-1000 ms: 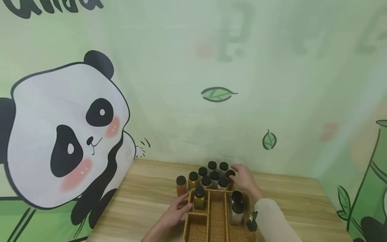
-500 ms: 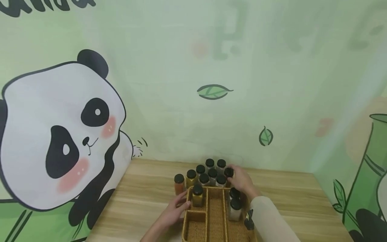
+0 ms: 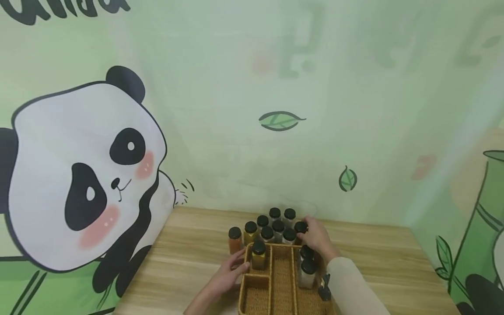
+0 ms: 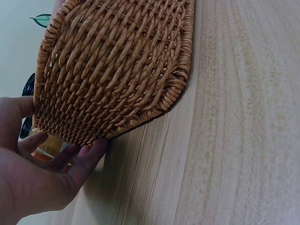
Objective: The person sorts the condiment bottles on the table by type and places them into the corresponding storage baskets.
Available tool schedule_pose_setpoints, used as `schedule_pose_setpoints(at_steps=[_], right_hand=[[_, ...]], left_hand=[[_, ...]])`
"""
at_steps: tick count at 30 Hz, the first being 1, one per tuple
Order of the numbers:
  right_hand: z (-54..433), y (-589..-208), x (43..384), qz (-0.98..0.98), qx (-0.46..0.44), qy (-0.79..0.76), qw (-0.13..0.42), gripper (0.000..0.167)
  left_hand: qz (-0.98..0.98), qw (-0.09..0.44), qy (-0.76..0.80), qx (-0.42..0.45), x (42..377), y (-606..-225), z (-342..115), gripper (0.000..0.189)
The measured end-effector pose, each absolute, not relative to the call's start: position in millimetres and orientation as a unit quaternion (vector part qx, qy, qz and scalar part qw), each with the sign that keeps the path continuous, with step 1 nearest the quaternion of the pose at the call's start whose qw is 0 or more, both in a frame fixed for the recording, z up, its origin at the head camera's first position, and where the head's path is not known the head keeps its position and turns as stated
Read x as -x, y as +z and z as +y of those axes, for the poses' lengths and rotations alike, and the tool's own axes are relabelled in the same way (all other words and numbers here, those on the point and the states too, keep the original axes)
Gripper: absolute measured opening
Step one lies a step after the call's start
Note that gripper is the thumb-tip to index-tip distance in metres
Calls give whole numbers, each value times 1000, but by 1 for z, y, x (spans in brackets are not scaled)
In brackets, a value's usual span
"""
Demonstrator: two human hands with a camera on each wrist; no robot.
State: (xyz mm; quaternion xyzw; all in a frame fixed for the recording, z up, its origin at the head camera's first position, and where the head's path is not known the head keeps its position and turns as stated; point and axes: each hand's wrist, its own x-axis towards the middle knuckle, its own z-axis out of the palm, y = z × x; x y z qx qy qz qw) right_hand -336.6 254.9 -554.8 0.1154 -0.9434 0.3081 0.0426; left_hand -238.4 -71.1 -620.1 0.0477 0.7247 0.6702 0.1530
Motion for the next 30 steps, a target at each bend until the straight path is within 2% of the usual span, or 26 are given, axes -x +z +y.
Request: schedule_pose_setpoints(at_steps=[17, 30], right_hand=[[282, -562, 326, -925, -108, 359, 66, 40], [298, -487, 310, -906, -175, 369, 110, 41]], left_hand=[[719, 162, 674, -50, 239, -620, -66, 68], [726, 156, 668, -43, 239, -620, -69, 70]])
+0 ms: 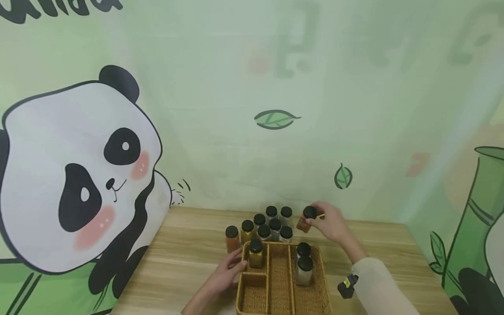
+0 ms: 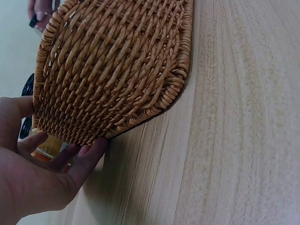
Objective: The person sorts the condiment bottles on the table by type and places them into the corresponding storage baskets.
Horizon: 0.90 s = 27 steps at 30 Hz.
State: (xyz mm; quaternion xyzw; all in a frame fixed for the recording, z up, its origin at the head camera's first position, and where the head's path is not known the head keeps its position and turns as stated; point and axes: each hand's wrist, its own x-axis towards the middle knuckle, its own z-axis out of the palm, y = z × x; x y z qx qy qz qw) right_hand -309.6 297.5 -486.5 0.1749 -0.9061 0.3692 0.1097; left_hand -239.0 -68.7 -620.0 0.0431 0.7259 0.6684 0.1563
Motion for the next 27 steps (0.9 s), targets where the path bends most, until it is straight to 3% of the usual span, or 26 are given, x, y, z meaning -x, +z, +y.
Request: schedule_pose_setpoints(at_steps=[7, 18, 27], right_hand=[[278, -465, 292, -888, -221, 391, 101, 37], [214, -448, 249, -884, -342, 317, 33, 41], [176, -467, 224, -863, -401, 306, -37, 31]], left_hand=[[728, 153, 667, -40, 239, -619, -70, 68], [729, 147, 667, -44, 237, -616, -70, 70], [726, 148, 669, -51, 234, -615, -69, 67]])
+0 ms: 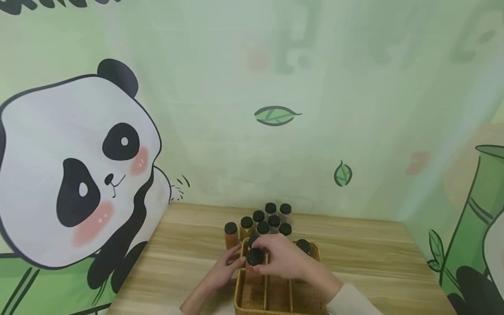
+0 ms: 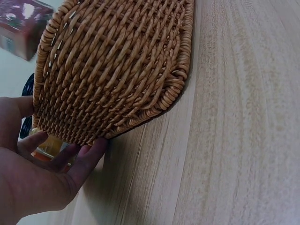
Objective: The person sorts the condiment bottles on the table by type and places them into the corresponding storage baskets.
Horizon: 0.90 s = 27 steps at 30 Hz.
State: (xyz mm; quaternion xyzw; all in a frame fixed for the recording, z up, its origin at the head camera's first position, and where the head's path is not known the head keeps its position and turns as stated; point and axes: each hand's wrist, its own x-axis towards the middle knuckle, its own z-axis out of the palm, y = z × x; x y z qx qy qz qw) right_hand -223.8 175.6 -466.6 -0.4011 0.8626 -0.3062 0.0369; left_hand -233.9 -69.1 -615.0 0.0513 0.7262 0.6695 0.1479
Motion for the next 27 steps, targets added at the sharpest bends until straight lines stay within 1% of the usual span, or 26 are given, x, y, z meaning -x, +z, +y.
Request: schedule_pose_setpoints(at_steps=[4, 10, 17, 27], right_hand=[[168, -483, 220, 861, 411, -295, 50, 32], [164, -507, 217, 860, 402, -305, 70, 33], [162, -529, 214, 862, 398, -309, 59, 34], [163, -546, 215, 887, 374, -268, 48, 38]], left_hand=[[725, 150, 670, -55, 235, -615, -69, 66], [728, 148, 667, -53, 236, -617, -69, 66], [725, 157, 668, -50, 237, -619, -71, 68], [728, 157, 666, -49, 241, -625, -70, 68]])
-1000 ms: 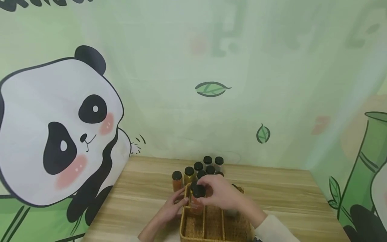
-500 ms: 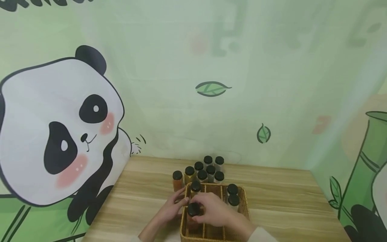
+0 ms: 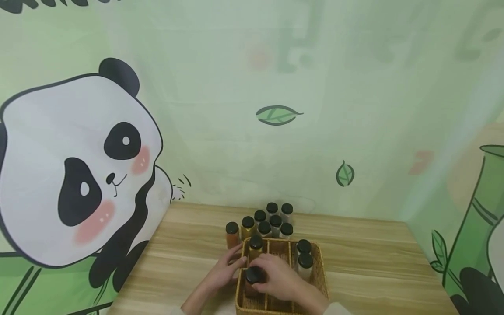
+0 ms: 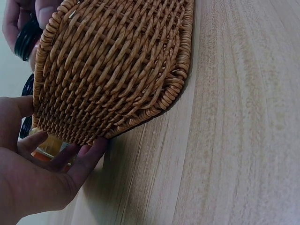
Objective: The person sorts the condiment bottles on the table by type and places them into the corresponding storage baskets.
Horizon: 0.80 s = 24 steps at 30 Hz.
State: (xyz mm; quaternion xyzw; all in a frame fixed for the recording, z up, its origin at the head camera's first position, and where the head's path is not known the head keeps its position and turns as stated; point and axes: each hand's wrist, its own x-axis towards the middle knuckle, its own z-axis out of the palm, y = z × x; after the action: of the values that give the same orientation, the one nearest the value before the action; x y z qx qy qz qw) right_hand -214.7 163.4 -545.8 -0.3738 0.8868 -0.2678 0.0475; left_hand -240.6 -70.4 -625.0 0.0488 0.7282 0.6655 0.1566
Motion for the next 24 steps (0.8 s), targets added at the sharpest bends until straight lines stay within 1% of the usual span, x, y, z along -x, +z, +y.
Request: schedule_pose_setpoints(at_steps=[17, 24], right_hand=[[160, -554, 213, 902, 358, -240, 24, 37], [162, -563, 212, 893, 351, -282, 20, 37]], left_hand=[[722, 157, 671, -51, 241, -624, -69, 69], [724, 155, 670, -49, 241, -624, -69, 68]])
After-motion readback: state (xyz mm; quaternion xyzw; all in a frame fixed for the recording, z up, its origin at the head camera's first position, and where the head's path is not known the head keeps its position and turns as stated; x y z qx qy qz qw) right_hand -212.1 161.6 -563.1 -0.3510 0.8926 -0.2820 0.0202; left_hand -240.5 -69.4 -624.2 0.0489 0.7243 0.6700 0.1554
